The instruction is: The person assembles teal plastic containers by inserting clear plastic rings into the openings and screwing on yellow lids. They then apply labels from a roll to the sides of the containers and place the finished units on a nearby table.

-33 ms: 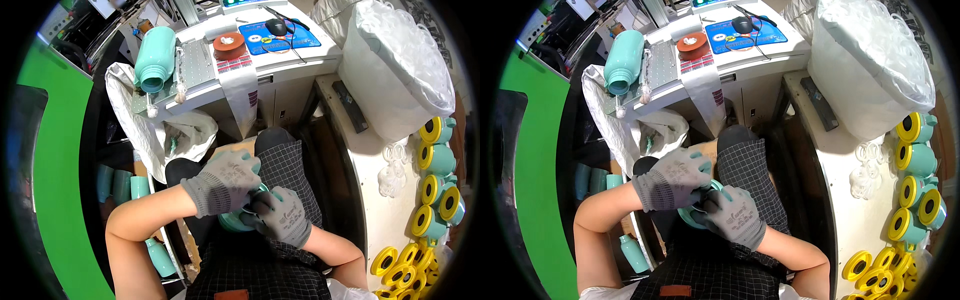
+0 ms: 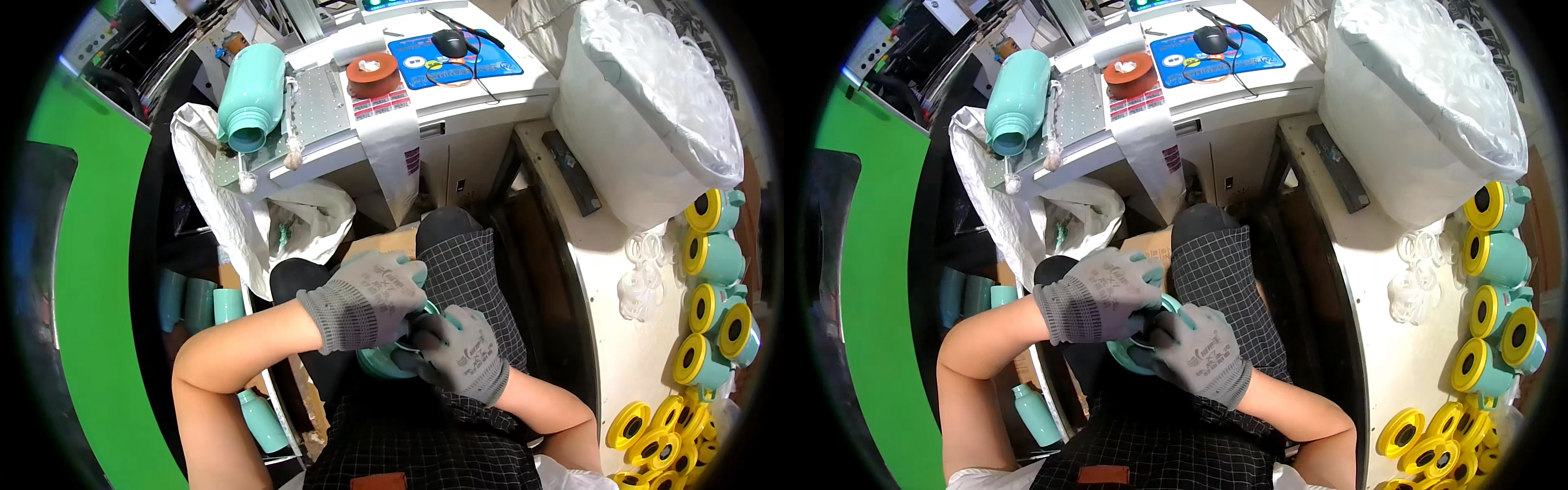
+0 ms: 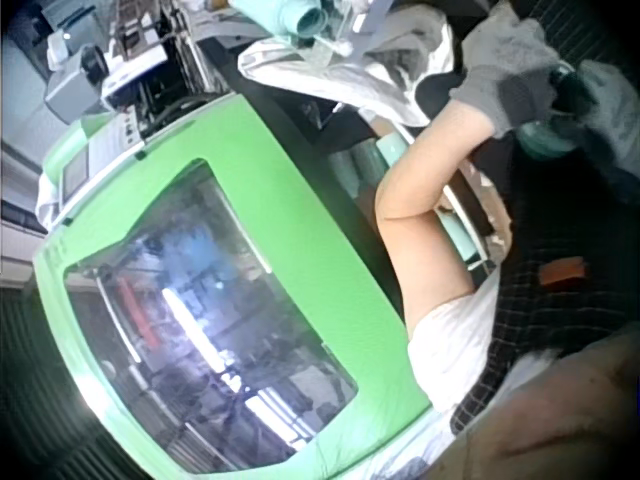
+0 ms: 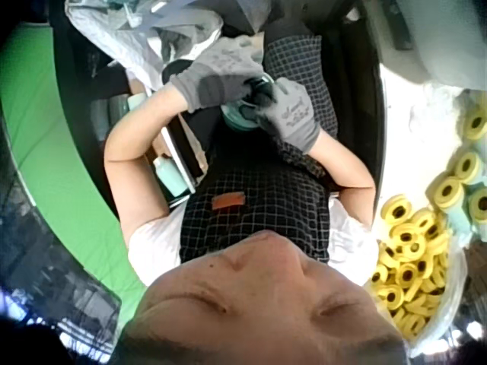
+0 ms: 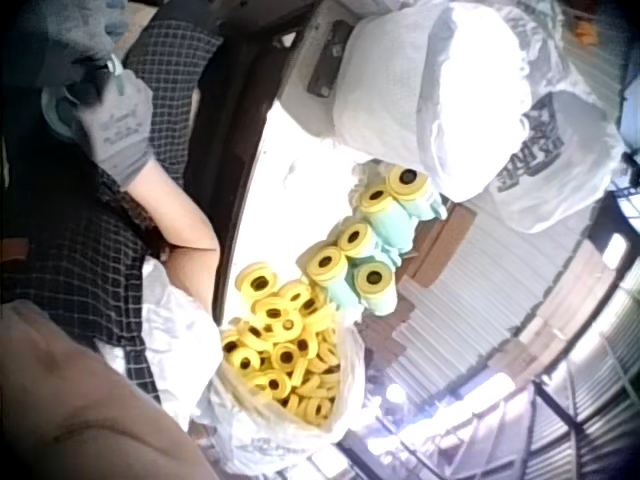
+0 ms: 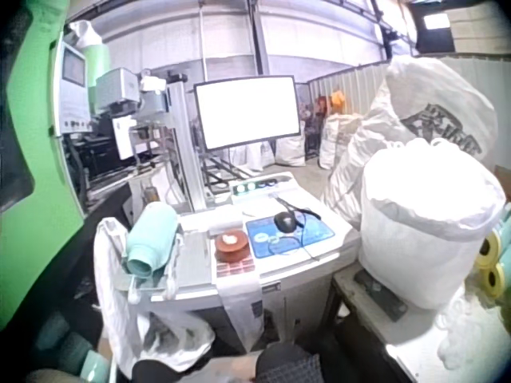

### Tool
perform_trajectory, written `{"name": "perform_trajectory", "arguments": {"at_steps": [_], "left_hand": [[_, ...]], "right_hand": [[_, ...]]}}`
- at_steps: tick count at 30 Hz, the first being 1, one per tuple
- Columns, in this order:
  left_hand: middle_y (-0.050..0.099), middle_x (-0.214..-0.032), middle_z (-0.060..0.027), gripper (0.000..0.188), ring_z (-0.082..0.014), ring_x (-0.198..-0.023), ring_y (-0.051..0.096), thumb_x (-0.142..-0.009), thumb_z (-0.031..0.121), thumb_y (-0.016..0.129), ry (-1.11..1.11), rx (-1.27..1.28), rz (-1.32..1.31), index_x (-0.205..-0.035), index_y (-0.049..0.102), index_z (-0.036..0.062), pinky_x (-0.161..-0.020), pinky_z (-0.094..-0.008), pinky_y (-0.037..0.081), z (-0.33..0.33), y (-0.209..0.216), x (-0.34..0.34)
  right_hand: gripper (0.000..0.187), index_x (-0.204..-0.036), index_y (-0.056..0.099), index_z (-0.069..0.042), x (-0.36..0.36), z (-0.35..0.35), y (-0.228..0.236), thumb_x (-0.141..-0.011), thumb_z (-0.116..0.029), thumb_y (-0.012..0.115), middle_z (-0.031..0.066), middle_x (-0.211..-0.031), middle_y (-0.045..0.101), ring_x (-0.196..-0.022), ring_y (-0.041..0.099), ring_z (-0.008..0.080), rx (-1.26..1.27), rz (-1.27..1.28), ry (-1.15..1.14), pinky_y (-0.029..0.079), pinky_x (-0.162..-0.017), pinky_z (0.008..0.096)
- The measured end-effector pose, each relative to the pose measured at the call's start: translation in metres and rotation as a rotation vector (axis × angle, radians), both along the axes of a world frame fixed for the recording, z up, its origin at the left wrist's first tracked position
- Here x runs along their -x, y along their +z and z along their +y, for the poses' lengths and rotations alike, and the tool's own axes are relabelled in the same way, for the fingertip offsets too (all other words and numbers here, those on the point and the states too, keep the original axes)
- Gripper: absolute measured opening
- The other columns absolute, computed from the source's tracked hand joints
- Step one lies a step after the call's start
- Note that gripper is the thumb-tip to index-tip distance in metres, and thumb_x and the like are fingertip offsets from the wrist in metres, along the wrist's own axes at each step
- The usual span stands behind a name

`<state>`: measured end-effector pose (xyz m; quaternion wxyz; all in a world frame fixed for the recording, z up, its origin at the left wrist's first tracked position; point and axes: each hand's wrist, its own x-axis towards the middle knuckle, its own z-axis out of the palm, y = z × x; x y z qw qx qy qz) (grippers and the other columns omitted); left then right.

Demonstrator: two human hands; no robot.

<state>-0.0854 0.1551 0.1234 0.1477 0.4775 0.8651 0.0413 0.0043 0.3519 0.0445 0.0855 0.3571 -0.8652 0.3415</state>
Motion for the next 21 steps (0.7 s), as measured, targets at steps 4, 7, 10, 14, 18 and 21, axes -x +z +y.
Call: {"name": "perform_trajectory", "arguments": {"at_steps": [4, 7, 10, 14, 18, 21], "left_hand": [[0.068, -0.111, -0.0139, 0.015, -0.0298, -0.107, 0.068, -0.080, 0.022, 0.074, -0.059, 0.058, -0.110, -0.085, 0.078, 0.0075, -0.085, -0.0414, 0.060, 0.013, 0.004, 0.009], [0.070, -0.104, -0.0130, 0.013, -0.0287, -0.097, 0.072, -0.082, 0.020, 0.073, -0.022, 0.031, -0.030, -0.081, 0.076, 0.0076, -0.078, -0.0397, 0.061, 0.016, 0.001, 0.004], [0.068, -0.093, -0.0102, 0.013, -0.0294, -0.086, 0.072, -0.082, 0.019, 0.073, 0.034, -0.003, 0.062, -0.090, 0.071, 0.0093, -0.070, -0.0395, 0.059, 0.017, -0.009, -0.005], [0.066, -0.086, -0.0093, 0.015, -0.0301, -0.082, 0.072, -0.083, 0.018, 0.071, 0.092, -0.094, 0.052, -0.094, 0.065, 0.0099, -0.068, -0.0404, 0.058, 0.024, -0.010, -0.005], [0.068, -0.087, -0.0109, 0.021, -0.0315, -0.083, 0.072, -0.082, 0.017, 0.074, 0.092, -0.213, 0.028, -0.097, 0.061, 0.0084, -0.071, -0.0392, 0.057, 0.034, -0.031, 0.013], [0.070, -0.105, -0.0080, 0.040, -0.0196, -0.100, 0.071, -0.088, 0.026, 0.080, 0.540, -0.823, -0.964, -0.115, 0.060, 0.0042, -0.083, -0.0355, 0.056, 0.024, -0.079, 0.047]], "right_hand": [[0.028, -0.083, 0.069, -0.010, 0.007, 0.004, 0.002, -0.077, -0.031, 0.086, 0.0071, -0.090, 0.067, -0.078, 0.065, 0.0247, 0.085, 0.048, -0.017, 0.052, -0.064, 0.0383], [0.028, -0.080, 0.067, -0.011, 0.008, 0.006, 0.005, -0.077, -0.031, 0.086, 0.0071, -0.086, 0.066, -0.076, 0.064, 0.0245, 0.102, 0.036, -0.012, 0.050, -0.062, 0.0387], [0.028, -0.079, 0.066, -0.011, 0.007, 0.007, 0.001, -0.077, -0.030, 0.087, 0.0073, -0.085, 0.065, -0.074, 0.063, 0.0245, 0.110, 0.013, -0.014, 0.050, -0.062, 0.0387], [0.028, -0.082, 0.067, -0.012, 0.004, 0.005, -0.004, -0.075, -0.030, 0.087, 0.0068, -0.086, 0.064, -0.073, 0.062, 0.0245, 0.161, -0.006, -0.031, 0.049, -0.062, 0.0387], [0.032, -0.092, 0.069, -0.011, 0.005, 0.016, -0.018, -0.074, -0.031, 0.087, 0.0058, -0.090, 0.066, -0.073, 0.062, 0.0234, 0.147, 0.082, -0.115, 0.048, -0.062, 0.0386], [0.038, -0.102, 0.072, -0.010, -0.001, 0.042, -0.033, -0.075, -0.033, 0.086, 0.0054, -0.097, 0.070, -0.073, 0.064, 0.0216, 0.163, 0.098, -0.142, 0.049, -0.063, 0.0365]]}}
